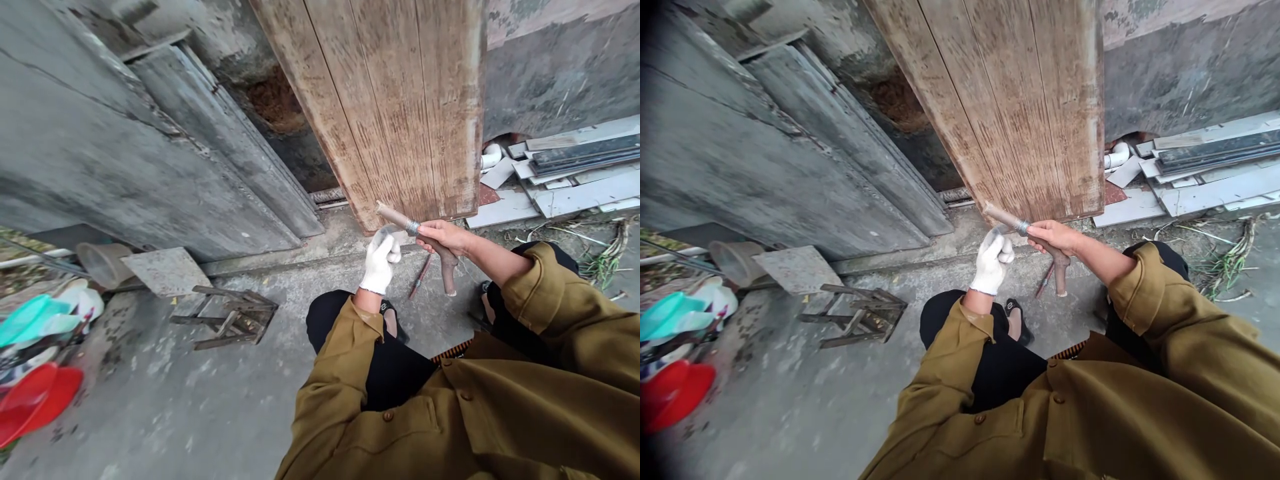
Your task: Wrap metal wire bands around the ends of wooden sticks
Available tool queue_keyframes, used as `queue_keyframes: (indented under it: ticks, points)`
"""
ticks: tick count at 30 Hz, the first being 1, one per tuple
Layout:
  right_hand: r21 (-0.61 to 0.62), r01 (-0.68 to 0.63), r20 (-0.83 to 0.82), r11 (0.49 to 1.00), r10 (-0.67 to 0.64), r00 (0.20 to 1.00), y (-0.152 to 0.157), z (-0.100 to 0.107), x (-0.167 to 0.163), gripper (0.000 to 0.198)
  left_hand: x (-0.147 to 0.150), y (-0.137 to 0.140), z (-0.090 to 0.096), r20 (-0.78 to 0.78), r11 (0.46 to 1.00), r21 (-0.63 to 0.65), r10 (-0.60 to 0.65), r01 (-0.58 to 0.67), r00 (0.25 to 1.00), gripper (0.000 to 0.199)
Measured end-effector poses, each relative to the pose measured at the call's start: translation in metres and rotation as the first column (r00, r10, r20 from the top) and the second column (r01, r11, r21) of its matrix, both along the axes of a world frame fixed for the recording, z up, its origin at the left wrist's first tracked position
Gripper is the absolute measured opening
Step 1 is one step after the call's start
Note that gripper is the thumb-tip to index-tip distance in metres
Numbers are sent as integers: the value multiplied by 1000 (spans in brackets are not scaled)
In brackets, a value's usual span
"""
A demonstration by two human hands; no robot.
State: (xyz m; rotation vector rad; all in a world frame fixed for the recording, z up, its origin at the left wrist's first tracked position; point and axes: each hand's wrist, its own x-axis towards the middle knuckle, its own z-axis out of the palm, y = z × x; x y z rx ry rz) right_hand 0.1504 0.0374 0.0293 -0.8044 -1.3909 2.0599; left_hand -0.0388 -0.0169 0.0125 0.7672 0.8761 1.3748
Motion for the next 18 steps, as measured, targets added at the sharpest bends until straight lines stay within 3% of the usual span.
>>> queue_keyframes:
  ticks: [5, 11, 15, 18]
  points:
    - [117, -57, 105, 992, 45, 993, -2, -5, -5, 48, -3, 7, 4, 132, 995, 79, 49, -60, 990, 51]
    - [242, -186, 241, 952, 127, 962, -3, -9, -3, 40, -4, 9, 2, -50, 996, 3, 95, -95, 994, 50]
    - [136, -179, 168, 974, 155, 974, -7, -8, -6, 44, -1, 9, -1, -151, 997, -28, 61, -66, 987, 49]
    - [5, -95, 112, 995, 94, 989, -9, -8, -11, 49, 1, 10, -4, -227, 997, -36, 52, -62, 973, 40]
